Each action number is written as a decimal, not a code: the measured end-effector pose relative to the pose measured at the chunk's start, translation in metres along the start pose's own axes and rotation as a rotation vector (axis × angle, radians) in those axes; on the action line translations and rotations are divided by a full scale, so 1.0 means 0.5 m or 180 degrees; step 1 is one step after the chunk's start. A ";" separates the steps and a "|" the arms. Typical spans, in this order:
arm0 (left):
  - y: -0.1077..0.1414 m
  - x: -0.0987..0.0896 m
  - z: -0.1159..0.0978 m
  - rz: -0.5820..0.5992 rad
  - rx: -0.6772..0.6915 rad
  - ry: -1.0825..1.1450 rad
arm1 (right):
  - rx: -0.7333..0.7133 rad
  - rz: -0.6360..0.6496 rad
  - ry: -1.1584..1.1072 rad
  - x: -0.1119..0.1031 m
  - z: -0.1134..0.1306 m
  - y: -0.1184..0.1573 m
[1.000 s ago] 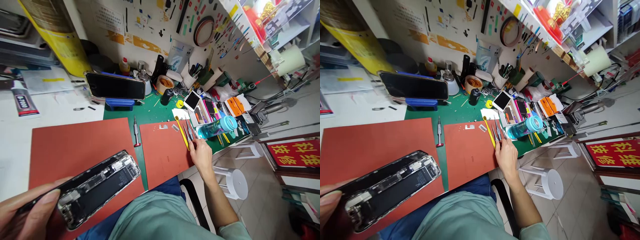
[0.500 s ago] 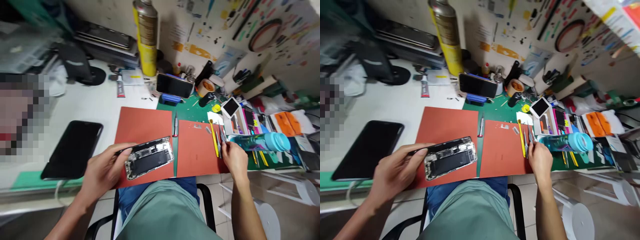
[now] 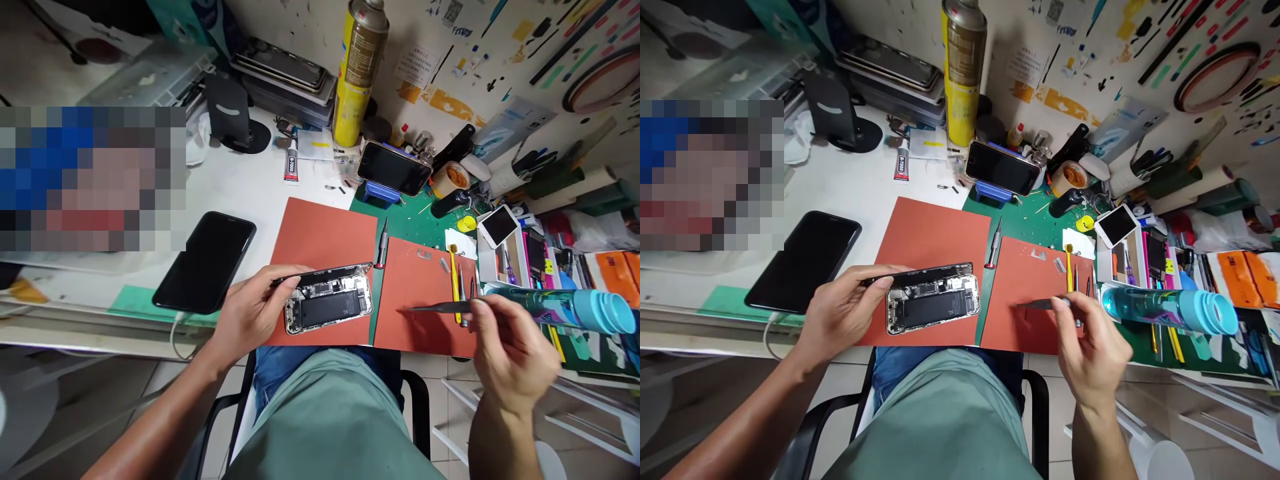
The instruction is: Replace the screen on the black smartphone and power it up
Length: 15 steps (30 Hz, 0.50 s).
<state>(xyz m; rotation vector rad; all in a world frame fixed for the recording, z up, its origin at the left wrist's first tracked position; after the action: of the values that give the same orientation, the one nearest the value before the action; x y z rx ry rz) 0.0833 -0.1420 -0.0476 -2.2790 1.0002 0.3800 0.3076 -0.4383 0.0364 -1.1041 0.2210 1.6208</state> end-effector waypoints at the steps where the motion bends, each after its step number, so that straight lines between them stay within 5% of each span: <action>1: 0.000 0.000 0.000 -0.0009 0.0013 0.0005 | 0.0039 0.0130 -0.0186 0.019 0.000 0.002; 7: 0.000 0.003 0.002 -0.0041 0.0036 0.0018 | 0.0061 0.0468 -0.0439 0.079 0.013 -0.003; 11: 0.000 0.002 0.000 -0.0104 0.0079 -0.0075 | -0.0181 0.0411 -0.1067 0.087 0.063 0.002; 15: 0.003 -0.003 -0.002 -0.0203 0.0067 -0.0236 | -0.0446 0.0795 -0.1520 0.143 0.117 0.010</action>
<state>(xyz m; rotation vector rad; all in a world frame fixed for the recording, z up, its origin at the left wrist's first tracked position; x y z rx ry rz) 0.0811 -0.1426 -0.0468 -2.2550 0.8883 0.4218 0.2751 -0.3545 0.0135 -0.7813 -0.0745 2.0987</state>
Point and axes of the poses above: each hand's wrist, its own y-axis away from the middle knuckle, its own x-axis out of the palm, z = x × y, the point moved 5 cm from there along -y, towards the middle knuckle, and after that the axes turned 9 degrees about x, right-handed, at the moved point
